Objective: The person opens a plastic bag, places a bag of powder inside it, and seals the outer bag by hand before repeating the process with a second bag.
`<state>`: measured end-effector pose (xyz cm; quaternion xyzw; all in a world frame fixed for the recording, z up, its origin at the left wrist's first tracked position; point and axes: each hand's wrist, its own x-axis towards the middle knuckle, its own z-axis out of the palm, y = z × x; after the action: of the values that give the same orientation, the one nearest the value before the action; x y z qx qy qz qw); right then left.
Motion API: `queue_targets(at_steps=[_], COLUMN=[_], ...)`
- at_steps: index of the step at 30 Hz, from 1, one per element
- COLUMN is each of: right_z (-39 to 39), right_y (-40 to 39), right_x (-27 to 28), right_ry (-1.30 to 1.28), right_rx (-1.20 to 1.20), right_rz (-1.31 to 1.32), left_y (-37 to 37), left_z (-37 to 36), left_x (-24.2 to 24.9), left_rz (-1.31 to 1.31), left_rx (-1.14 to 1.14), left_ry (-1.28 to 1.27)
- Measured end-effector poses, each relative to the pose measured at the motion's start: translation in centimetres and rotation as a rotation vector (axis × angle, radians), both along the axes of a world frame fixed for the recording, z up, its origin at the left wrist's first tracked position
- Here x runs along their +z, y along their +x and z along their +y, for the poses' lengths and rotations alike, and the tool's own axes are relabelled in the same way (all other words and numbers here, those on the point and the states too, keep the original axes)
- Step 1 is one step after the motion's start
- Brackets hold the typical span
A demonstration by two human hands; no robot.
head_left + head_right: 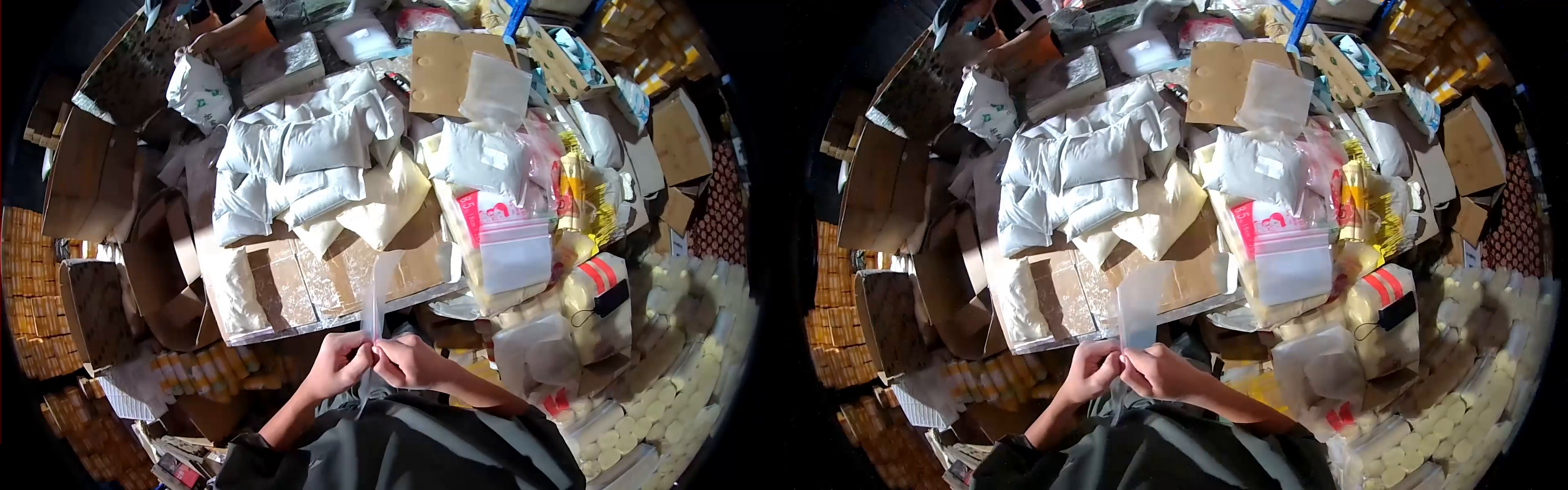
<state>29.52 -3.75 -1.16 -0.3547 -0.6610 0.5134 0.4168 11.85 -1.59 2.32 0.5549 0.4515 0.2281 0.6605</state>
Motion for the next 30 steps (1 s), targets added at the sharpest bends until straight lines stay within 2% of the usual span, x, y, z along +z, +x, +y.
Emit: queue_targets(at_steps=[5,8,9,10,11,12,13,15,17,18,20,21,24,25,26,28,30], right_z=[0.3,0.3,0.8,1.1,0.9,1.1,1.5,2.2,2.5,2.4,1.9,1.4,0.1,-0.4,-0.5,-0.5,-0.2], right_y=[0.0,-0.6,-0.9,-1.3,-1.9,-1.9,-1.7,-0.9,-0.6,-0.7,-1.6,-1.9,-2.2,-2.4,-2.3,-1.6,-0.7], right_x=[1.5,2.2,3.0,3.7,2.6,2.2,1.3,0.4,-1.2,-1.9,-3.3,-3.8,-4.6,-5.8,-6.4,-6.3,-6.1], right_ry=[0.171,0.216,0.271,0.322,0.265,0.285,0.159,-0.012,-0.096,-0.172,-0.420,-0.542,-0.406,-0.171,-0.215,-0.314,-0.258], right_rx=[-0.041,-0.008,0.018,0.037,0.005,-0.071,-0.122,-0.245,-0.186,-0.127,-0.083,-0.060,-0.138,-0.219,-0.245,-0.298,-0.346], right_rz=[-0.036,0.077,0.044,0.010,0.032,-0.099,-0.145,-0.210,-0.152,-0.142,0.005,0.078,-0.069,-0.194,-0.225,-0.287,-0.410], left_y=[0.5,0.9,1.5,0.7,0.9,1.6,-0.4,-0.2,-0.9,-0.5,0.1,0.0,-0.8,-1.3,-2.0,-3.8,-4.8], left_z=[-0.4,-2.5,-3.2,-3.3,-3.6,-2.8,-1.8,-1.2,-0.9,-0.6,-0.3,-0.2,0.1,0.5,0.8,1.2,1.7], left_x=[0.5,0.2,-0.7,-1.9,-2.3,-1.6,-2.8,-0.9,-0.9,-0.7,-0.1,-0.5,-1.2,-1.2,-1.3,-3.0,-3.0], left_rz=[-0.102,-0.186,-0.232,-0.319,-0.248,-0.178,-0.215,0.021,0.371,0.471,0.399,0.448,0.589,0.632,0.673,0.714,0.748], left_rx=[0.157,0.582,0.871,0.728,0.821,0.903,0.479,0.403,0.193,0.114,0.081,0.079,0.101,0.109,0.119,0.118,0.171], left_ry=[-0.026,-0.406,-0.538,-0.483,-0.489,-0.489,-0.193,-0.086,0.063,0.252,0.360,0.402,0.514,0.480,0.446,0.548,0.551])
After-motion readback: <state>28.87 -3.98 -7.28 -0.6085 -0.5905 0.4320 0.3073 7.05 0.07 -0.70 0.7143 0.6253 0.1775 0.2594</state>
